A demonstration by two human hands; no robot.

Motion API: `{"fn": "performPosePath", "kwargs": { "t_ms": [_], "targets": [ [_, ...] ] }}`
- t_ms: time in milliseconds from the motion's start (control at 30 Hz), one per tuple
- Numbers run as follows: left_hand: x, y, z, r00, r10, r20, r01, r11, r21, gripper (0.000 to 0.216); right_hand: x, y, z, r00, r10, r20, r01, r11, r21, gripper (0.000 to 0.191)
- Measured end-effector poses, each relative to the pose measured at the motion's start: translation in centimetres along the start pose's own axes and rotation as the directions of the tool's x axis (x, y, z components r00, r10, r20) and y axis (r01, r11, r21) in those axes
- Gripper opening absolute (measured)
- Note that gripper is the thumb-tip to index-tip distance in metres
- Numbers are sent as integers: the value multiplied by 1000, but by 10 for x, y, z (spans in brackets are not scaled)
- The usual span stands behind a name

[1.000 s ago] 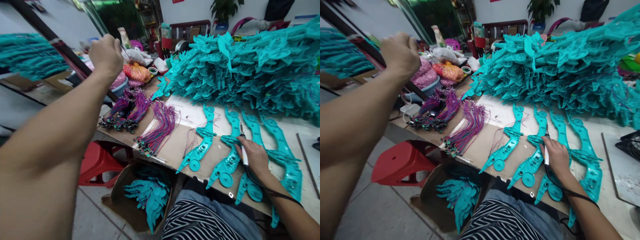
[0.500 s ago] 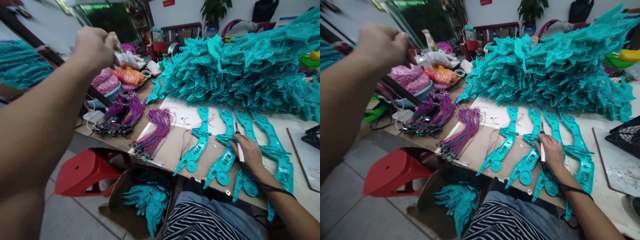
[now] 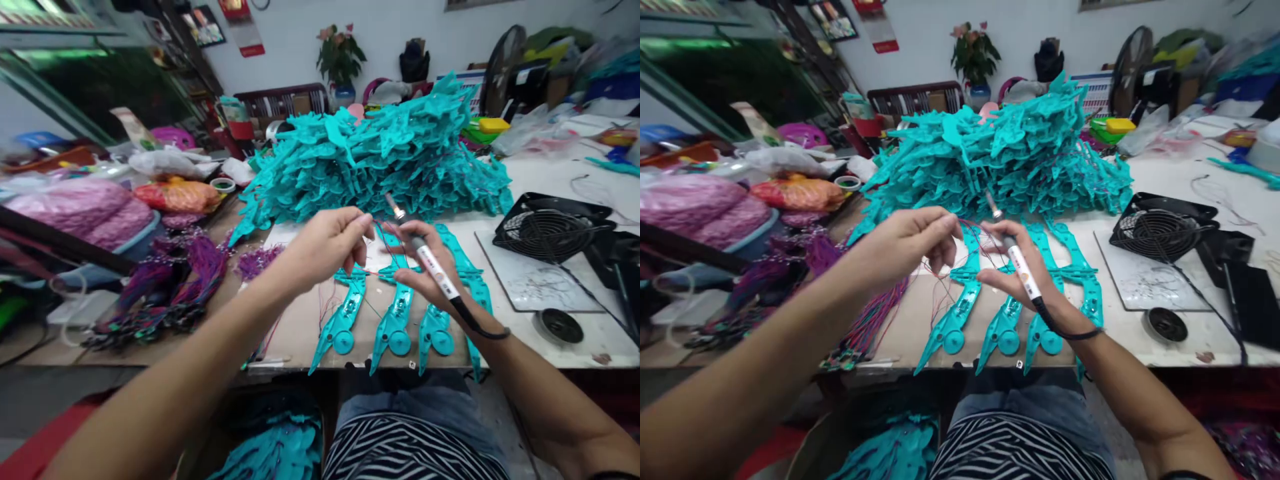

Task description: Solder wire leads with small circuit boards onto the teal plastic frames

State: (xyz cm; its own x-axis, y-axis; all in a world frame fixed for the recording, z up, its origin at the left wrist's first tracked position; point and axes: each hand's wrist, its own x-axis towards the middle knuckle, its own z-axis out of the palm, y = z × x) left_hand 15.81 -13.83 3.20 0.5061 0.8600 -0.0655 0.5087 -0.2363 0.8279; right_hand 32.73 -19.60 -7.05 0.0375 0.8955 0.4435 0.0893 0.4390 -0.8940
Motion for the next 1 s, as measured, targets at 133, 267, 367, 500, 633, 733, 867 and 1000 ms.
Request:
{"fn": "performPosePath", "kwargs": {
  "t_ms": [133, 267, 367, 500, 633, 733, 867, 1000],
  "targets": [
    [5, -24, 28, 1000, 8, 30, -3, 987, -162, 33, -29, 0, -7, 949, 310, 62, -314, 945, 91, 47],
    [-4, -61, 43, 996, -53, 77, 72, 958, -277, 31, -39, -7, -54, 946, 324, -16, -323, 940, -111, 39],
    [-11, -88, 67, 982, -121, 147, 168, 913, -372, 29, -13, -6, -84, 988, 150, 39, -122, 906, -405, 30],
    [-8, -114, 109, 949, -279, 145, 312, 791, -526, 27, 52, 25, -76, 953, 3, 302, 209, 717, -666, 20],
    [1, -130, 138, 879, -463, 115, 428, 659, -619, 26, 85, 69, -41, 870, 42, 492, 365, 615, -699, 21],
    [5, -137, 145, 842, -526, 117, 460, 588, -666, 25, 60, 81, -29, 904, 6, 428, 302, 701, -646, 25],
    [5, -140, 144, 839, -533, 107, 453, 578, -678, 24, -13, 66, -38, 977, 38, 211, 74, 865, -496, 16],
    [5, -138, 143, 835, -542, 95, 455, 583, -674, 20, -77, 58, -45, 976, 55, 212, 52, 881, -470, 25]
  ]
}}
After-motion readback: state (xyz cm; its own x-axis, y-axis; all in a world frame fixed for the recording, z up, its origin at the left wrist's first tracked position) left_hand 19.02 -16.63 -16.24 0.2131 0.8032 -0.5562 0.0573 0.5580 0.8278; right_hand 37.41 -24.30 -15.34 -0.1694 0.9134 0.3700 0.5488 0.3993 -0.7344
